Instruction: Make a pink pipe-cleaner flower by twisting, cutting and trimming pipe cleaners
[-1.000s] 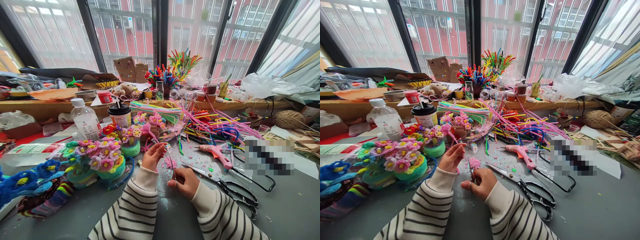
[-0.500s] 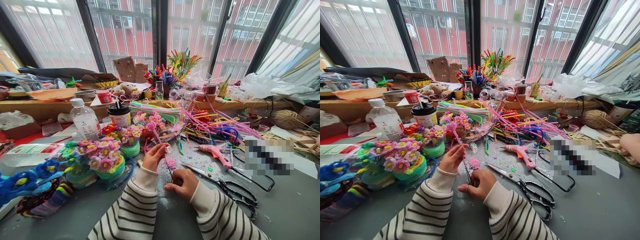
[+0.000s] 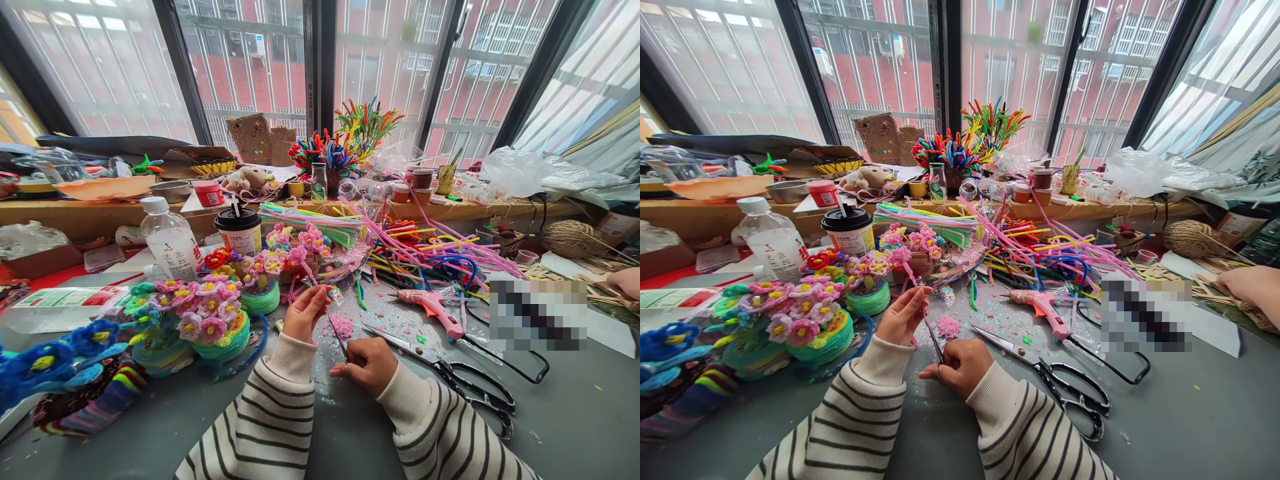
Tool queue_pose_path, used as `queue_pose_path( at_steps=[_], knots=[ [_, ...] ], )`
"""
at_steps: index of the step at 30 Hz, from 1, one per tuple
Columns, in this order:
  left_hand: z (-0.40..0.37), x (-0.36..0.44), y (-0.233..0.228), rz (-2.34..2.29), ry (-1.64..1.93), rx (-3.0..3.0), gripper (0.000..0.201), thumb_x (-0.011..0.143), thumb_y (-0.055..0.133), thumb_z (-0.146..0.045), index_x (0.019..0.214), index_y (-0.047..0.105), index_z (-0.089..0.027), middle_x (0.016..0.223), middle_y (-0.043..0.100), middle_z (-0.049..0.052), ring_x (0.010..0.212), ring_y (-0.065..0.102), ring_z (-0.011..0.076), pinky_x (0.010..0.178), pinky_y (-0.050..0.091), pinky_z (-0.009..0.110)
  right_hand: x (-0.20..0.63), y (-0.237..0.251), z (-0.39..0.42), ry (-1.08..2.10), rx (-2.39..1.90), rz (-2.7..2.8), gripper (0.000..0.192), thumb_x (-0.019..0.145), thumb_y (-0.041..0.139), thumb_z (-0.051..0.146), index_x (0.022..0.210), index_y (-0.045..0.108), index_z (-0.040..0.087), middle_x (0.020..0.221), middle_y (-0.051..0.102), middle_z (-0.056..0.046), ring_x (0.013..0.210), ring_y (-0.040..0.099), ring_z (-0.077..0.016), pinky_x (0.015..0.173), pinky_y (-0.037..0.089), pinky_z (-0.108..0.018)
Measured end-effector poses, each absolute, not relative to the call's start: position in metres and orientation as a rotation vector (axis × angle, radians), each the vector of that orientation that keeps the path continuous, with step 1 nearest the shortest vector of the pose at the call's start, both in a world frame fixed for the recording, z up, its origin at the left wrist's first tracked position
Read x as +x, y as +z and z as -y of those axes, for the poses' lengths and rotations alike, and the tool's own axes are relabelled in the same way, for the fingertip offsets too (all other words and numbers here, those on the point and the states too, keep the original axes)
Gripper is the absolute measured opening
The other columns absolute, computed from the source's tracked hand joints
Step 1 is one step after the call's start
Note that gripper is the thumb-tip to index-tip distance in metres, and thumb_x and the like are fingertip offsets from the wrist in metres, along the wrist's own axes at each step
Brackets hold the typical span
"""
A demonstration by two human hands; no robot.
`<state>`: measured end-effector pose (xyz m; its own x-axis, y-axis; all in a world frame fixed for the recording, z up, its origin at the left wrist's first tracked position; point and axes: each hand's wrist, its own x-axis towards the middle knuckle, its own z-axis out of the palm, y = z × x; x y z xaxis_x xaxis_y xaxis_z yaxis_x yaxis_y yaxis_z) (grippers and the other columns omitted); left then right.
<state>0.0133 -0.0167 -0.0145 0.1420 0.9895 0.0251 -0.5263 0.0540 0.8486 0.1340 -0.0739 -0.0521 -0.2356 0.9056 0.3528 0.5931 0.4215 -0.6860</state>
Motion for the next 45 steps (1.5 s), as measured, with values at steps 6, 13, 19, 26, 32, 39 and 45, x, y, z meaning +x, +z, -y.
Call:
queue_pose_path(
  at_steps=[6,13,19,26,32,39,45],
  knots=[
    [0.0161,0.0125,-0.0146,-0.714,1.357,0.783,0.020,0.049,0.065,-0.025,0.066,0.062,-0.014,0.049,0.054,-0.004,0.043,0.045,0.0008,0.042,0.035,0.009,0.1347,-0.0534,0.0722,0.494,-1.243,1.900,0.041,0.060,0.056,0.031,0.038,0.024,0.017,0.036,0.028,0.007,0.035,0.026,-0.0040,0.035,0.021,-0.016],
    [0.0152,0.0115,-0.0149,-0.714,1.366,0.763,0.020,0.049,0.064,-0.025,0.066,0.062,-0.015,0.049,0.053,-0.004,0.044,0.045,0.0009,0.041,0.035,0.009,0.1347,-0.0529,0.0715,0.516,-1.250,1.875,0.041,0.062,0.053,0.036,0.039,0.025,0.017,0.036,0.030,0.007,0.035,0.028,-0.0046,0.036,0.023,-0.017],
    [0.0160,0.0117,-0.0139,-0.716,1.332,0.804,0.021,0.051,0.064,-0.026,0.067,0.062,-0.014,0.049,0.054,-0.004,0.044,0.045,0.0006,0.042,0.035,0.009,0.1337,-0.0526,0.0738,0.640,-1.316,1.885,0.041,0.062,0.051,0.044,0.039,0.032,0.016,0.035,0.029,0.007,0.035,0.026,-0.0044,0.035,0.019,-0.017],
    [0.0160,0.0132,-0.0146,-0.713,1.340,0.804,0.022,0.048,0.065,-0.027,0.066,0.063,-0.015,0.049,0.055,-0.004,0.043,0.045,0.0004,0.043,0.035,0.008,0.1353,-0.0532,0.0754,0.638,-1.325,1.992,0.045,0.062,0.044,0.054,0.043,0.038,0.014,0.038,0.027,0.007,0.038,0.023,-0.0043,0.037,0.016,-0.018],
    [0.0166,0.0138,-0.0140,-0.717,1.335,0.818,0.022,0.048,0.065,-0.027,0.066,0.063,-0.015,0.049,0.055,-0.004,0.042,0.044,0.0003,0.042,0.034,0.009,0.1355,-0.0540,0.0754,0.638,-1.323,2.026,0.047,0.063,0.041,0.057,0.044,0.039,0.014,0.038,0.027,0.007,0.039,0.023,-0.0044,0.038,0.015,-0.019],
    [0.0172,0.0147,-0.0136,-0.736,1.332,0.820,0.021,0.047,0.066,-0.026,0.064,0.063,-0.015,0.049,0.056,-0.003,0.044,0.045,0.0010,0.043,0.035,0.009,0.1341,-0.0527,0.0750,0.643,-1.331,2.013,0.047,0.063,0.040,0.057,0.042,0.039,0.014,0.037,0.028,0.007,0.038,0.024,-0.0045,0.038,0.016,-0.019],
    [0.0171,0.0139,-0.0135,-0.733,1.336,0.823,0.019,0.049,0.065,-0.025,0.065,0.063,-0.015,0.050,0.056,-0.003,0.045,0.045,0.0012,0.043,0.035,0.009,0.1340,-0.0515,0.0736,0.603,-1.326,1.984,0.047,0.064,0.041,0.055,0.040,0.036,0.014,0.037,0.028,0.006,0.038,0.024,-0.0046,0.037,0.017,-0.019]
  ],
)
